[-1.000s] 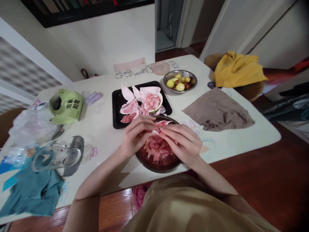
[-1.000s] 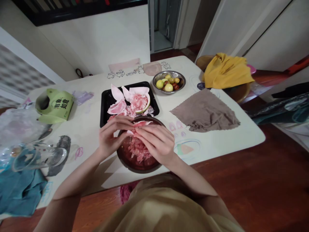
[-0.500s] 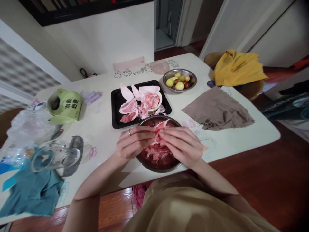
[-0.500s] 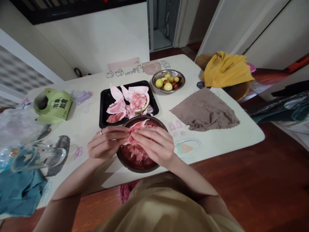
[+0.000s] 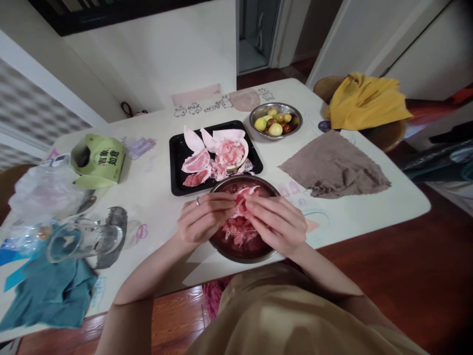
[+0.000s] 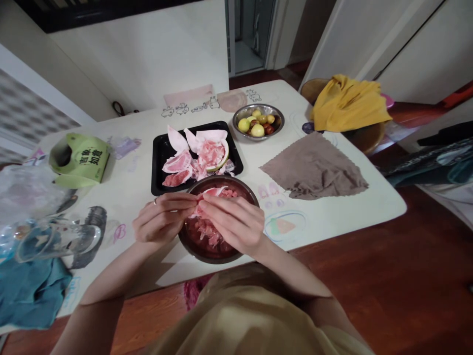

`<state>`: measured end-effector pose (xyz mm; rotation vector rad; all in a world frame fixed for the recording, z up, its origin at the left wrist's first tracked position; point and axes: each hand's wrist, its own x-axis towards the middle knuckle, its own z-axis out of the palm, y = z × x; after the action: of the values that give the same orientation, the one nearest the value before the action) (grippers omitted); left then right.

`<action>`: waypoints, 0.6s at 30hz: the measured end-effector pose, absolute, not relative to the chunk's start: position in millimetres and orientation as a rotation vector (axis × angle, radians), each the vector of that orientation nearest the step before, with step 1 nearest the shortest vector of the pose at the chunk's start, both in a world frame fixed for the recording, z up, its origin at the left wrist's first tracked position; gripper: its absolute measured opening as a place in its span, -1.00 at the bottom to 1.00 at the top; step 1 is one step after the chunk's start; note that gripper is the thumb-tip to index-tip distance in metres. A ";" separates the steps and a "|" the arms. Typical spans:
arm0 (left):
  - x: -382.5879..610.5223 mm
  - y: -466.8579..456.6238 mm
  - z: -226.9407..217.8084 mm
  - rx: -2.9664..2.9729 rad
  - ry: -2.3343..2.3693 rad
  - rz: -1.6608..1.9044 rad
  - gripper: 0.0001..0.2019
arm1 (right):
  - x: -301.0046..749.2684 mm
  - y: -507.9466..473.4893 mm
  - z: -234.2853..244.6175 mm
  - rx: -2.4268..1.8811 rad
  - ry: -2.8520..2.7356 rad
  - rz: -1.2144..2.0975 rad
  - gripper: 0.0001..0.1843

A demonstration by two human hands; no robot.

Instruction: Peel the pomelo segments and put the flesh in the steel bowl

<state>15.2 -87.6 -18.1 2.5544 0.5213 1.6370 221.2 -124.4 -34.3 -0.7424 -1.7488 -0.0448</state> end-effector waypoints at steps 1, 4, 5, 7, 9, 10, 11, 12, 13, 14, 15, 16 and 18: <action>14.2 -87.3 -18.2 2.562 0.508 1.624 -0.88 | 223.1 -124.5 -34.8 -0.743 -1.780 -0.065 -0.34; 12.7 -87.7 -17.2 2.566 0.475 1.582 -0.90 | 228.8 -125.1 -35.2 -0.719 -1.847 -0.050 -0.38; 12.8 -87.9 -16.6 2.569 0.476 1.565 -0.90 | 229.9 -125.1 -34.7 -0.707 -1.854 -0.024 -0.40; 14.0 -88.1 -15.3 2.568 0.484 1.552 -0.89 | 229.7 -124.4 -32.7 -0.686 -1.842 0.016 -0.43; 16.0 -87.7 -14.4 2.537 0.482 1.553 -0.86 | 226.7 -123.0 -30.1 -0.678 -1.791 0.046 -0.46; 17.2 -87.4 -14.1 2.506 0.480 1.556 -0.85 | 224.8 -122.1 -28.8 -0.679 -1.758 0.071 -0.47; 18.5 -87.2 -13.8 2.473 0.474 1.557 -0.84 | 223.0 -121.3 -27.7 -0.688 -1.722 0.102 -0.49; 19.7 -87.0 -13.5 2.438 0.482 1.552 -0.83 | 221.8 -120.4 -26.9 -0.702 -1.692 0.135 -0.51; 20.8 -87.0 -12.9 2.407 0.502 1.545 -0.83 | 221.2 -119.7 -26.3 -0.715 -1.673 0.162 -0.51; 21.8 -87.0 -12.2 2.383 0.529 1.540 -0.83 | 221.6 -119.0 -25.9 -0.723 -1.675 0.176 -0.49; 22.7 -87.1 -11.3 2.368 0.556 1.534 -0.83 | 222.9 -118.4 -25.6 -0.723 -1.696 0.175 -0.47; 23.3 -87.2 -10.3 2.364 0.580 1.522 -0.83 | 224.9 -117.7 -25.3 -0.717 -1.733 0.163 -0.44; 24.2 -86.9 -8.5 2.363 0.606 1.494 -0.83 | 229.8 -116.3 -24.2 -0.689 -1.831 0.124 -0.43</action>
<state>24.2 -86.9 -8.5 2.3628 0.6056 1.4937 229.8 -116.3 -24.2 -0.6890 -1.8308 0.1244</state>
